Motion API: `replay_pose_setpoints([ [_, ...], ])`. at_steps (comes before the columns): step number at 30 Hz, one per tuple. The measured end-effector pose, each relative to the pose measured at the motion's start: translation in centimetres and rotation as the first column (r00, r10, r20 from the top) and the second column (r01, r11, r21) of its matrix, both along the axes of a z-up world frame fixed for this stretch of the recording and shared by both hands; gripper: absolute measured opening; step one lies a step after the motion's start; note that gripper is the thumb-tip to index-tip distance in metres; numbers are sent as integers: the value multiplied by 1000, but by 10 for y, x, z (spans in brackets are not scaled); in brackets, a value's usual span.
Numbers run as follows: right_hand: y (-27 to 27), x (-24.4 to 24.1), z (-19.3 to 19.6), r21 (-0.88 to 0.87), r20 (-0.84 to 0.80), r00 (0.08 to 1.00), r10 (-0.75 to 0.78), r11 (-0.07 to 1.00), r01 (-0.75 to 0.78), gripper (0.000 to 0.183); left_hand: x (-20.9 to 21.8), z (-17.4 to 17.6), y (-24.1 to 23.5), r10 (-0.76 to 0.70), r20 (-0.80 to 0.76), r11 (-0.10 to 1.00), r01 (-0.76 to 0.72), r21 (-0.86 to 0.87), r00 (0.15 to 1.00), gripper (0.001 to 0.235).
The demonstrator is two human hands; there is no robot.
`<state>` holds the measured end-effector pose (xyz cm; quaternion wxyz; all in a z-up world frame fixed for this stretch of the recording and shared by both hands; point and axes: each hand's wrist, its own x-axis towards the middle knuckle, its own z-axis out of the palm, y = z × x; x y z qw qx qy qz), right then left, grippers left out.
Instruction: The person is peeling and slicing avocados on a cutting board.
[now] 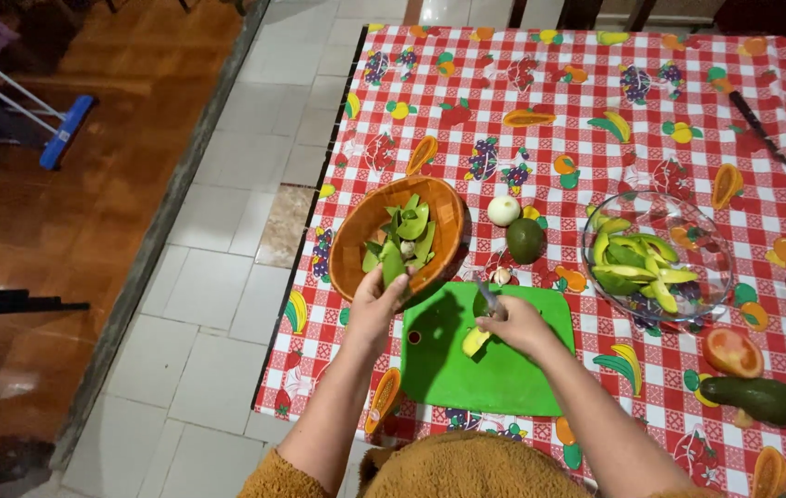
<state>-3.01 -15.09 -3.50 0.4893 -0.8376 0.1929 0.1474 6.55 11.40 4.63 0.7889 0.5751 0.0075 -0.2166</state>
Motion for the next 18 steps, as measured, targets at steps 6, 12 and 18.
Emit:
replay_pose_setpoints([
  [6, 24, 35, 62, 94, 112, 990, 80, 991, -91, 38, -16, -1, -3, -73, 217, 985, 36, 171, 973, 43],
  [12, 50, 37, 107, 397, 231, 964, -130, 918, 28, 57, -24, 29, 0, -143, 474, 889, -98, 447, 869, 39],
  [18, 74, 24, 134, 340, 340, 927, -161, 940, 38, 61, -33, 36, -8, -284, 699, 808, -229, 543, 656, 38],
])
